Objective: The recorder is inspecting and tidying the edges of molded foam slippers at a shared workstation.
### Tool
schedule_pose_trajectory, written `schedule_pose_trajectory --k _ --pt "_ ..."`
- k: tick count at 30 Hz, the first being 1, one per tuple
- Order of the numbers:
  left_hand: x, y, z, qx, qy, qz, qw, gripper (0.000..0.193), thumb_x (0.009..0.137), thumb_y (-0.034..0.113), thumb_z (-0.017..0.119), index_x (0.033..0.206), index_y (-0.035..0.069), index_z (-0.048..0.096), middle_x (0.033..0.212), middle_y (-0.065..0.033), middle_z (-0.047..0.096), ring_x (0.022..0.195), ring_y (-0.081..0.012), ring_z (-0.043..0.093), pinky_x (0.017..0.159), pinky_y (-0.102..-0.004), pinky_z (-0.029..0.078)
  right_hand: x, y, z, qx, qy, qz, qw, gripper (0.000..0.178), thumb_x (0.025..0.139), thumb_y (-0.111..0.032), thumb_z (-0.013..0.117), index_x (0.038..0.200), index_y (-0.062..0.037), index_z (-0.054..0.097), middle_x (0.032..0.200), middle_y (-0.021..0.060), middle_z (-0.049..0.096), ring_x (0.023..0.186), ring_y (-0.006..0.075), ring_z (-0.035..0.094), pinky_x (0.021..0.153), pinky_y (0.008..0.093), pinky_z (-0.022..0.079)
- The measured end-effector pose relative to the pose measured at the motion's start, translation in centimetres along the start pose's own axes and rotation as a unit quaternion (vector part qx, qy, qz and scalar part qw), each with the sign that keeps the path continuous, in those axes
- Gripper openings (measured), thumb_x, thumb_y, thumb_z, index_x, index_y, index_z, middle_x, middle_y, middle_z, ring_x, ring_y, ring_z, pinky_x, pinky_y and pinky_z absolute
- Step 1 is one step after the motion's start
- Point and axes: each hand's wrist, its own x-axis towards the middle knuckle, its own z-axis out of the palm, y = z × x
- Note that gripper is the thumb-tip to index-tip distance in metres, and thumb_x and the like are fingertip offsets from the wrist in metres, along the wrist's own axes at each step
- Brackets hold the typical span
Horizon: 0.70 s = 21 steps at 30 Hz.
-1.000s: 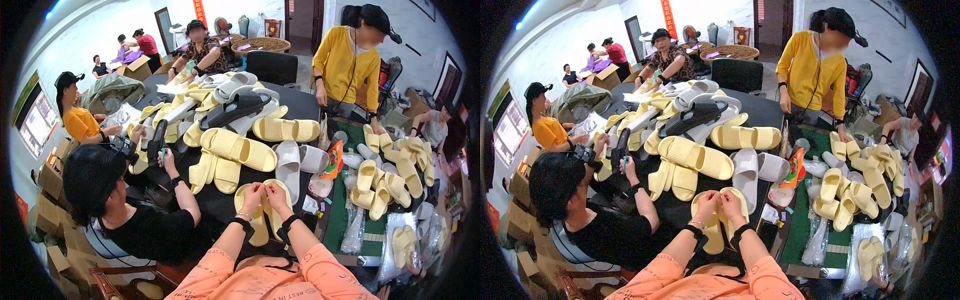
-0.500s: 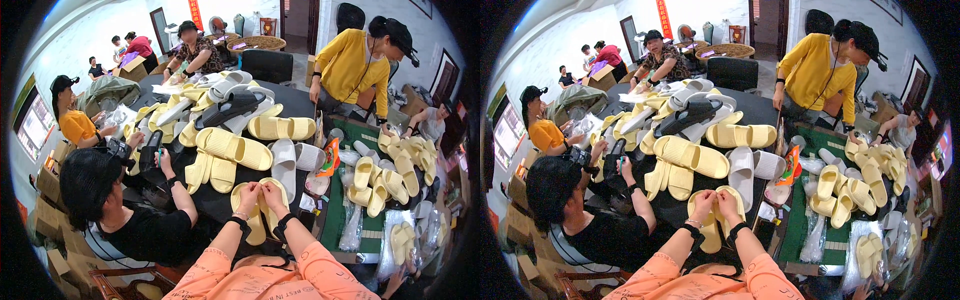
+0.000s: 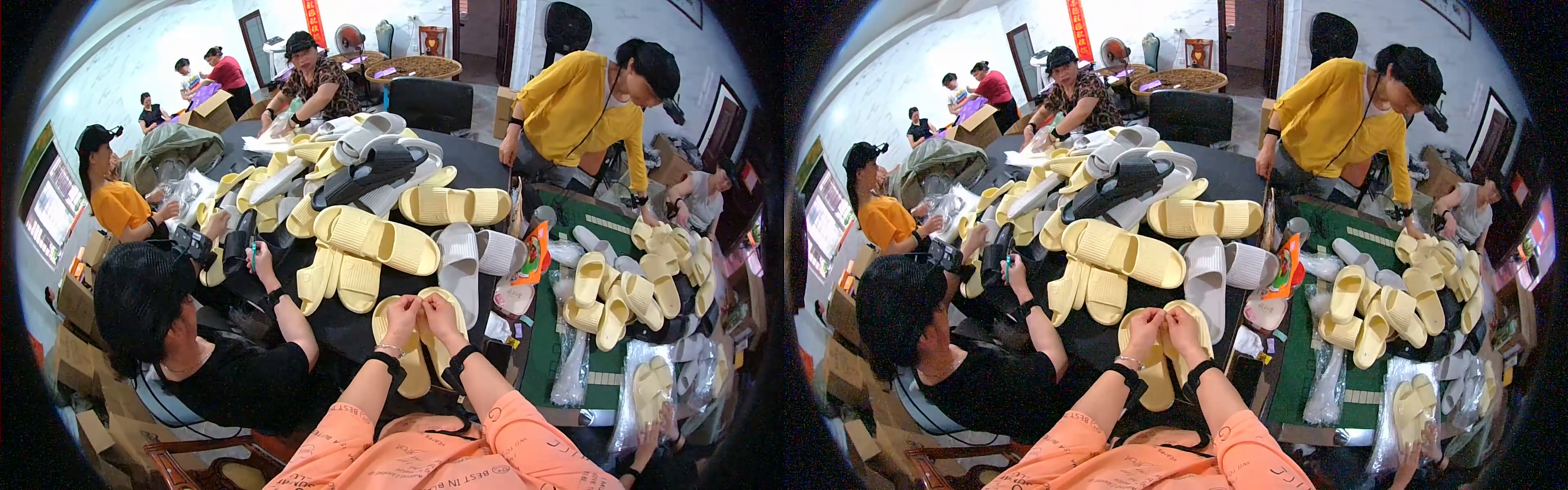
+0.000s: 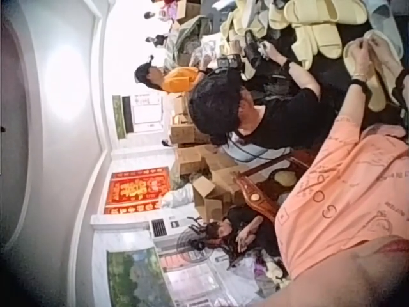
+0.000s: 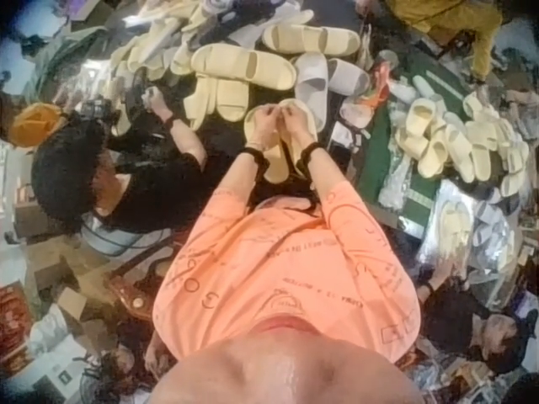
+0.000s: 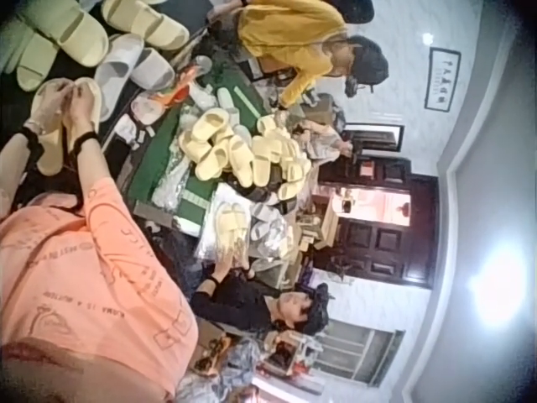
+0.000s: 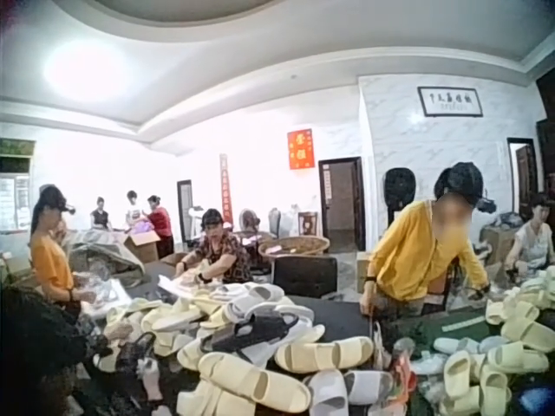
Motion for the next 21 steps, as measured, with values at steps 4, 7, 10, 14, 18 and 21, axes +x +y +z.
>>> schedule_pose_trajectory --k 4,7,10,14,18,21 --pt "-0.1 -0.2 0.0 -0.008 0.002 0.015 1.000 0.015 0.083 0.015 0.055 0.084 0.001 0.060 0.067 0.0029 0.055 0.057 -0.0041 0.047 0.049 -0.0183 0.037 0.0 -0.2 0.2 -0.010 0.012 -0.010 1.000 0.012 0.081 -0.012 0.054 0.078 -0.0004 0.055 0.067 0.0114 0.060 0.062 0.0214 0.058 0.057 0.0301 0.044" --pt "0.0 -0.4 0.2 -0.054 0.007 0.003 0.999 0.015 0.085 0.016 0.053 0.084 0.002 0.059 0.067 0.0031 0.054 0.056 -0.0039 0.046 0.049 -0.0186 0.037 0.0 -0.6 0.3 -0.014 0.007 -0.004 1.000 0.011 0.081 -0.011 0.053 0.077 -0.0002 0.055 0.067 0.0093 0.060 0.060 0.0160 0.058 0.056 0.0268 0.044" --pt "0.0 -0.5 0.2 -0.044 0.010 0.017 0.999 0.015 0.086 0.016 0.051 0.084 0.003 0.058 0.067 0.0034 0.053 0.055 -0.0038 0.045 0.048 -0.0186 0.037 -0.1 -1.0 0.2 -0.019 -0.002 0.004 1.000 0.011 0.082 -0.011 0.053 0.078 -0.0003 0.054 0.067 0.0095 0.060 0.060 0.0159 0.058 0.056 0.0267 0.044" --pt "-0.1 -0.5 0.2 -0.057 0.013 0.011 0.998 0.014 0.087 0.017 0.050 0.084 0.004 0.057 0.067 0.0038 0.051 0.056 -0.0040 0.044 0.048 -0.0185 0.036 -0.2 -1.3 -0.1 -0.009 -0.014 0.021 1.000 0.012 0.081 -0.012 0.053 0.078 -0.0004 0.054 0.066 0.0097 0.059 0.059 0.0158 0.057 0.056 0.0272 0.044" --pt "0.0 -0.4 0.0 -0.137 0.051 -0.055 0.988 0.013 0.087 0.016 0.050 0.084 0.005 0.056 0.068 0.0036 0.051 0.058 -0.0041 0.044 0.051 -0.0181 0.037 -0.1 -1.4 -0.3 -0.049 -0.001 -0.011 0.999 0.012 0.081 -0.012 0.054 0.077 -0.0006 0.053 0.066 0.0097 0.059 0.058 0.0157 0.056 0.056 0.0279 0.043" --pt "0.1 -0.3 0.0 -0.061 0.035 -0.033 0.997 0.013 0.086 0.015 0.050 0.085 0.004 0.056 0.069 0.0034 0.051 0.059 -0.0043 0.044 0.053 -0.0180 0.037 -0.1 -1.4 -0.3 -0.034 0.001 -0.018 0.999 0.011 0.079 -0.012 0.054 0.077 -0.0008 0.054 0.065 0.0096 0.059 0.057 0.0158 0.055 0.055 0.0282 0.043"
